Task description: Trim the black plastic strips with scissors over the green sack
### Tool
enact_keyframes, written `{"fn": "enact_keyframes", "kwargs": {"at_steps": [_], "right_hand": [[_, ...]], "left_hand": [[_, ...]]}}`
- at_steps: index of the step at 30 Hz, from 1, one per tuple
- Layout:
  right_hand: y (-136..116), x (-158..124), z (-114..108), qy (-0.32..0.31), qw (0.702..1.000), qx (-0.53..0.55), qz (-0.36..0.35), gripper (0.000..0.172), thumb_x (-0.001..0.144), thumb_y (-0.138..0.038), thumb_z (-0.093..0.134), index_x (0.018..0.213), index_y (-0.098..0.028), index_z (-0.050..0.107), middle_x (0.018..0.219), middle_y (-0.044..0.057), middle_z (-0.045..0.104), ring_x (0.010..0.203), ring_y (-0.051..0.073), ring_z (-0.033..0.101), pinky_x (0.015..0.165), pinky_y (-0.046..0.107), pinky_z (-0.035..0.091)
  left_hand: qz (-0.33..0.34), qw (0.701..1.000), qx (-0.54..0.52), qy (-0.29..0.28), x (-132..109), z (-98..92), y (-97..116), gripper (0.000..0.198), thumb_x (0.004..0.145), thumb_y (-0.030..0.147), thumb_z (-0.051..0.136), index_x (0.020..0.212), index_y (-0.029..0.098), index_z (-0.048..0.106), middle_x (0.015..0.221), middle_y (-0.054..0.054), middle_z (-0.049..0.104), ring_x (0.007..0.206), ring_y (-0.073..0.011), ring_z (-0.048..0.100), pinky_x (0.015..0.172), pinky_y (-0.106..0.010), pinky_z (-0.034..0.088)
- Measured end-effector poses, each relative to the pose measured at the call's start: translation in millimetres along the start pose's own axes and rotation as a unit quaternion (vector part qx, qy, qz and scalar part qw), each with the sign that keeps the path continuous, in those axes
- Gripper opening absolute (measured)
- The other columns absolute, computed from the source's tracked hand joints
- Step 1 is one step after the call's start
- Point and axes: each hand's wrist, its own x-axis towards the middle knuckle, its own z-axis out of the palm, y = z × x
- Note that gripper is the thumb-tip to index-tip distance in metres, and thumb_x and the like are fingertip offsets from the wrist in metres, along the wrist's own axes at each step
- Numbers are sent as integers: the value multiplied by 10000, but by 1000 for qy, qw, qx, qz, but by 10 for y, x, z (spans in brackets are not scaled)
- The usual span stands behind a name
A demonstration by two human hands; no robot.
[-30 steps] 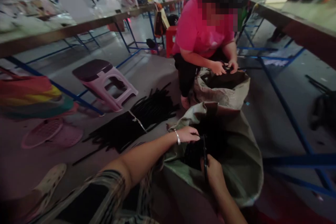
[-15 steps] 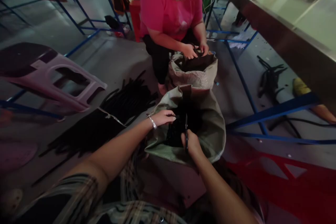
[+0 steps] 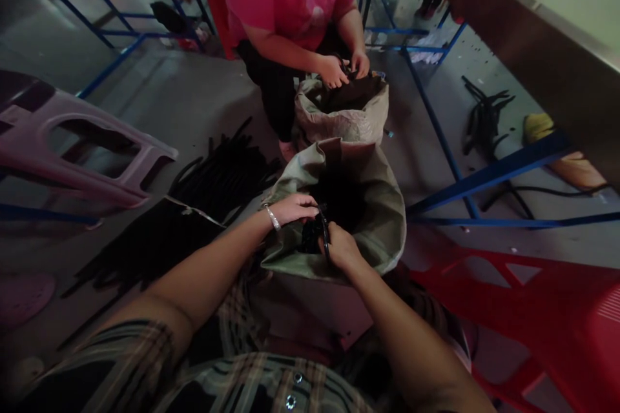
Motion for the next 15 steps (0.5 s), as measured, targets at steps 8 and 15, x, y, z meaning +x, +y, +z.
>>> {"fn": "enact_keyframes", "kwargs": {"at_steps": [8, 15], "right_hand": [[-49, -37, -31, 0, 999, -36, 4, 144, 818, -267, 465, 880, -162, 542, 742, 59, 617, 616, 140, 509, 552, 240, 271], [-34, -51, -8, 23, 999, -21, 6, 154, 810, -268, 466, 815, -167, 582, 667, 38, 602, 549, 126, 467, 534, 244, 255]], "left_hand": [[-10, 999, 34, 3, -19, 16, 19, 197, 748, 311, 586, 805, 123, 607, 622, 3, 589, 458, -66, 493, 434, -169, 356], [-14, 1000, 21, 5, -16, -23, 8, 236, 752, 344, 604, 823, 118, 614, 640, -8, 595, 470, -66, 499, 439, -167, 363]]}}
